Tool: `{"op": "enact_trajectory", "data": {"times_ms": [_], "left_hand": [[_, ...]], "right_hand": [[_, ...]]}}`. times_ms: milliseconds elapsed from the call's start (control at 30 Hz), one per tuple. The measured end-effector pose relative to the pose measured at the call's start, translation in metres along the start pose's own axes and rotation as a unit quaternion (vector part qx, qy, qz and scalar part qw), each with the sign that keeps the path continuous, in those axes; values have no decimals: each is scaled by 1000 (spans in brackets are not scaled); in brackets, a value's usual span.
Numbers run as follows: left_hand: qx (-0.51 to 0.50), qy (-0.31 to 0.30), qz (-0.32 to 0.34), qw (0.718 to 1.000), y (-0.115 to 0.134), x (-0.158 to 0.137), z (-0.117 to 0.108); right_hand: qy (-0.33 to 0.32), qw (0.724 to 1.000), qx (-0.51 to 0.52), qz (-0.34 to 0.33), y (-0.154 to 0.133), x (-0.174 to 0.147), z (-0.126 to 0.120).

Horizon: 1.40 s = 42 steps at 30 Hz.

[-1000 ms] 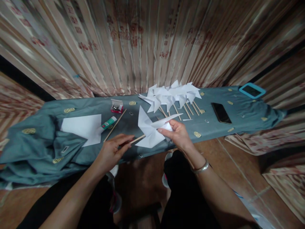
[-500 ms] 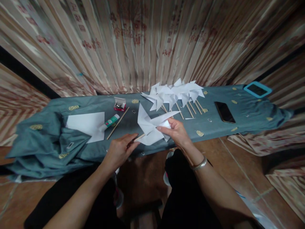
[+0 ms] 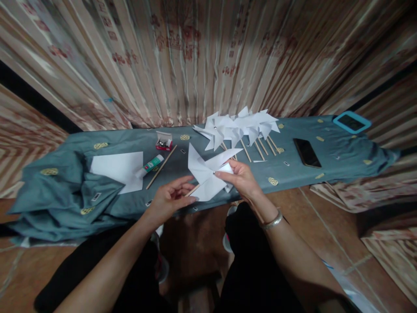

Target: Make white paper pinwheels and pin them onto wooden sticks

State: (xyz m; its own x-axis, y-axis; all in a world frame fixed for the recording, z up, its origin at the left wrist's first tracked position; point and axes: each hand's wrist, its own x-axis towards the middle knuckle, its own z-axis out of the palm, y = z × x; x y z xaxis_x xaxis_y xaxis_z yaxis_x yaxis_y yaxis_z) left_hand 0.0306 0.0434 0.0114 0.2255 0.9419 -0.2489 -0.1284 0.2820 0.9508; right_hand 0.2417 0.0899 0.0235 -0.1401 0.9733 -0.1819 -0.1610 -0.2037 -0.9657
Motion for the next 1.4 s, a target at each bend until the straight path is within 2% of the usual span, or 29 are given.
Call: {"op": "enact_trajectory", "data": {"times_ms": [233, 467, 633, 900, 1167, 1400], "left_hand": [[-105, -24, -30, 994, 0, -4, 8], [-191, -71, -95, 975, 1, -5, 18], [-213, -57, -95, 971, 2, -5, 23], [-141, -21, -41, 989, -16, -2, 23], [-76, 23, -49, 996, -14, 0, 20], [8, -46, -72, 996, -15, -7, 19]], "right_hand": [[-32, 999, -3, 15, -3, 0, -3], [-71, 997, 11, 38, -4, -3, -2], [-67, 997, 20, 41, -1, -2, -3], [-80, 995, 15, 51, 0, -2, 0], [-72, 997, 5, 40, 5, 0, 2], [-59, 998, 15, 29, 7, 4, 2]]}}
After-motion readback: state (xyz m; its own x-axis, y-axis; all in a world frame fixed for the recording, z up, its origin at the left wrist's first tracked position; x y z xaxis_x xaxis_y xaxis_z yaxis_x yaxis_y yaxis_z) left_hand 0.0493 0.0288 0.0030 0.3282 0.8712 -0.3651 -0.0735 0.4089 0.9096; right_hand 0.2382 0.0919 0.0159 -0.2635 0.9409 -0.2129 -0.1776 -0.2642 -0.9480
